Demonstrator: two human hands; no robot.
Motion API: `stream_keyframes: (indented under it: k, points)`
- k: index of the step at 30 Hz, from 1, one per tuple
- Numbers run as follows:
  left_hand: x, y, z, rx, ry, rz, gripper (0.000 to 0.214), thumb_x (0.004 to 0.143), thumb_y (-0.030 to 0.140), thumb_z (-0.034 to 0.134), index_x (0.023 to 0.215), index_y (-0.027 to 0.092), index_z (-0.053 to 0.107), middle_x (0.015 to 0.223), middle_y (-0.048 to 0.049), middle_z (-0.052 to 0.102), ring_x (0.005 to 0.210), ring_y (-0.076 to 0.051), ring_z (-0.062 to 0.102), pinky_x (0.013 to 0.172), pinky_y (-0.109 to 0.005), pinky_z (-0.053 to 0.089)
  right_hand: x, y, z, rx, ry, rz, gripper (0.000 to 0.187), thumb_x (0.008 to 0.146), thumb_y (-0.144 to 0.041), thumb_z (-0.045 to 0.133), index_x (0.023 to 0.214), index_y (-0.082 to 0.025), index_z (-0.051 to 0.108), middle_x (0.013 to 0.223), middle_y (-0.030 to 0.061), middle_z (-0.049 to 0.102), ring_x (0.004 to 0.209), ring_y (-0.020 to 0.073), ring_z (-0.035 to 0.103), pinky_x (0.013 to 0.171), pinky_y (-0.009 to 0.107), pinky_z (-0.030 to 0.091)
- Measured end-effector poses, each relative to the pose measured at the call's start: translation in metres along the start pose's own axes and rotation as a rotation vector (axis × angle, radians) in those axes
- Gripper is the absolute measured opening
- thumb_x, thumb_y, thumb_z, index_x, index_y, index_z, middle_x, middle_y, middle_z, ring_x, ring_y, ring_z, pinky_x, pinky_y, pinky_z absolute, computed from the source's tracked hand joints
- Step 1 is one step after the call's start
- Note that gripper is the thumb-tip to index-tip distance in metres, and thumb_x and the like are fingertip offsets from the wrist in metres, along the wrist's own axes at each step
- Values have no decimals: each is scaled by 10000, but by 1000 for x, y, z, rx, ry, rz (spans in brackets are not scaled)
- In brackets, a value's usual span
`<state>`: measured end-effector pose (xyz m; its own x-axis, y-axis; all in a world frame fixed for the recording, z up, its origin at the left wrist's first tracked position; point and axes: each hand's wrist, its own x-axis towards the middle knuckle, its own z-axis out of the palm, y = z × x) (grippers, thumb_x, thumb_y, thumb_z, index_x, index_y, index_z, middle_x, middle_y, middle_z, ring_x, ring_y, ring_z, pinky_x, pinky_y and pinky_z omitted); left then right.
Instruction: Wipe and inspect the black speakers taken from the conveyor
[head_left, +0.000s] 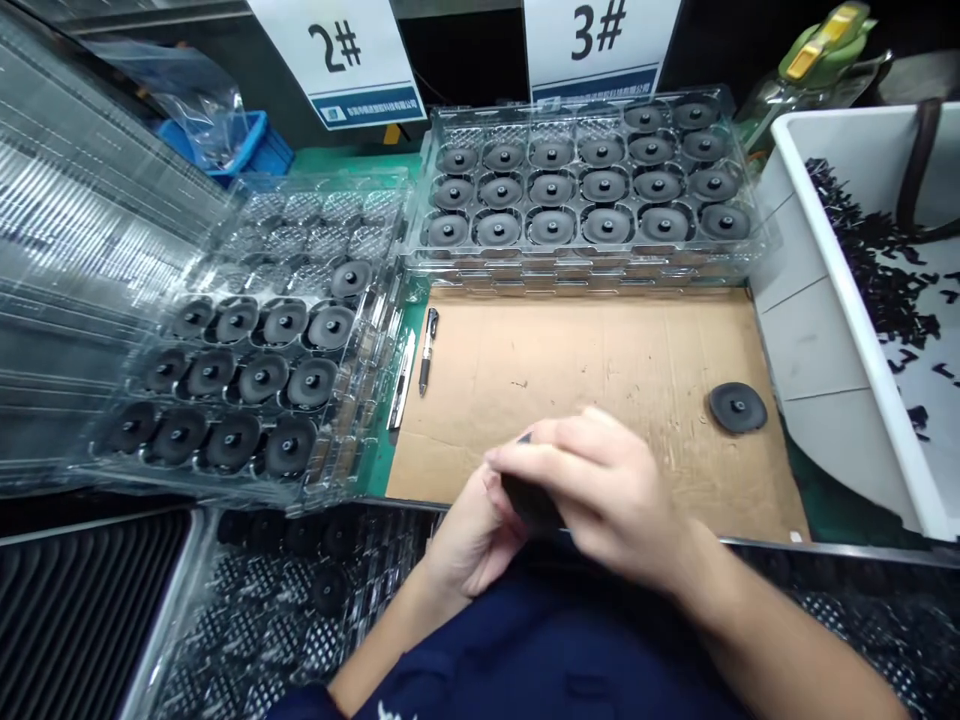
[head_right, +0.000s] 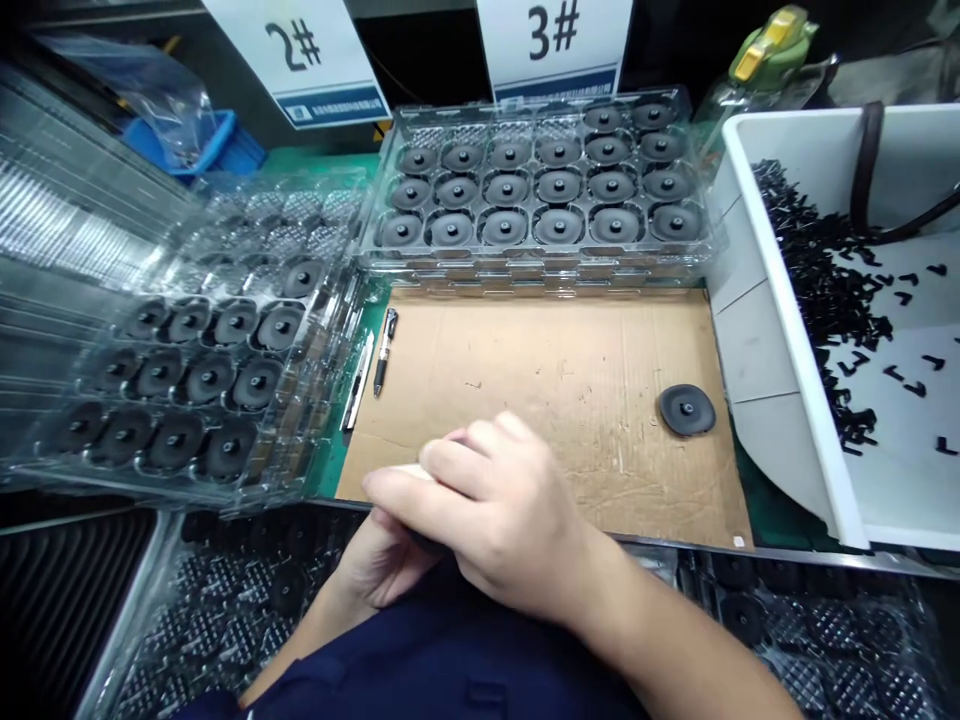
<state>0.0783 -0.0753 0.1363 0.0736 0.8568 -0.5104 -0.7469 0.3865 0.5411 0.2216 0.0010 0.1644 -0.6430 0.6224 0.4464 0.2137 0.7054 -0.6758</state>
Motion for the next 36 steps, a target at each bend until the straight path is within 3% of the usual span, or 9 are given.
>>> stream_keyframes:
  k: [4, 10, 15, 18, 20, 24, 27, 31, 36]
  points:
    - [0, -2, -11, -51, -50, -21, 532, 620, 367, 787, 1100, 221, 609, 1100, -60, 651, 950, -212, 635, 804, -267, 511, -3, 18, 0, -79, -108, 242, 227, 885, -150, 480, 1016, -223, 651, 833, 10, 656, 752, 135, 555, 695, 286, 375]
    - [-4, 2, -25, -98, -87, -16, 632, 637, 423, 758, 1205, 264, 532, 1301, -109, 538, 1070, -275, 600, 846, -321, 505, -56, 51, 28, 158, 27, 607, 239, 891, -311, 507, 1075, -241, 643, 1015, 32, 662, 729, 130, 589, 635, 258, 462]
    - [-1, 1, -22, -96, -68, -21, 609, 653, 432, 740, 1201, 261, 536, 1270, -91, 558, 1088, -278, 587, 883, -348, 493, -71, 57, 35, 129, 80, 724, 259, 882, -304, 501, 1061, -188, 649, 932, 48, 677, 616, 126, 558, 569, 265, 467]
    - [-1, -2, -17, -91, -40, 11, 620, 629, 434, 754, 1187, 253, 554, 1228, -75, 584, 1066, -268, 596, 891, -352, 497, -48, 29, 18, 107, 157, 637, 266, 887, -273, 509, 1132, -234, 605, 1003, 28, 649, 649, 116, 545, 563, 250, 448]
    - [-1, -3, -14, -77, -7, 44, 604, 629, 402, 767, 1179, 255, 564, 1184, -54, 609, 1035, -234, 605, 889, -326, 499, -28, 5, 11, 95, 185, 413, 294, 876, -214, 528, 1166, -231, 574, 1058, 31, 632, 782, 135, 569, 667, 272, 463]
    - [-2, 0, -10, -8, 24, 94, 500, 689, 278, 750, 1159, 262, 582, 1162, -35, 621, 1056, -205, 591, 910, -284, 475, -4, -22, 19, 134, 35, 53, 281, 883, -133, 472, 1151, -145, 555, 967, 67, 646, 844, 161, 566, 774, 332, 458]
    - [-3, 2, -4, 9, 70, 180, 479, 705, 228, 732, 1155, 292, 579, 1157, -9, 620, 1038, -189, 599, 902, -277, 477, 6, -21, 26, 193, -94, 42, 234, 892, -123, 440, 1086, -129, 571, 925, 64, 634, 796, 146, 557, 741, 310, 462]
    - [-3, 5, 2, -42, 45, 150, 437, 684, 247, 756, 1098, 234, 617, 1026, -6, 664, 973, -139, 618, 859, -195, 476, 8, -16, 25, 68, 55, 6, 251, 879, -116, 460, 1109, -106, 559, 884, 72, 621, 793, 163, 535, 751, 325, 443]
    - [1, 11, -8, 4, -15, 128, 629, 550, 374, 820, 1132, 260, 612, 1094, -26, 659, 972, -195, 630, 854, -261, 508, -11, -13, 13, 76, -82, 67, 246, 874, -91, 461, 1094, -117, 568, 878, 57, 610, 761, 142, 521, 708, 287, 421]
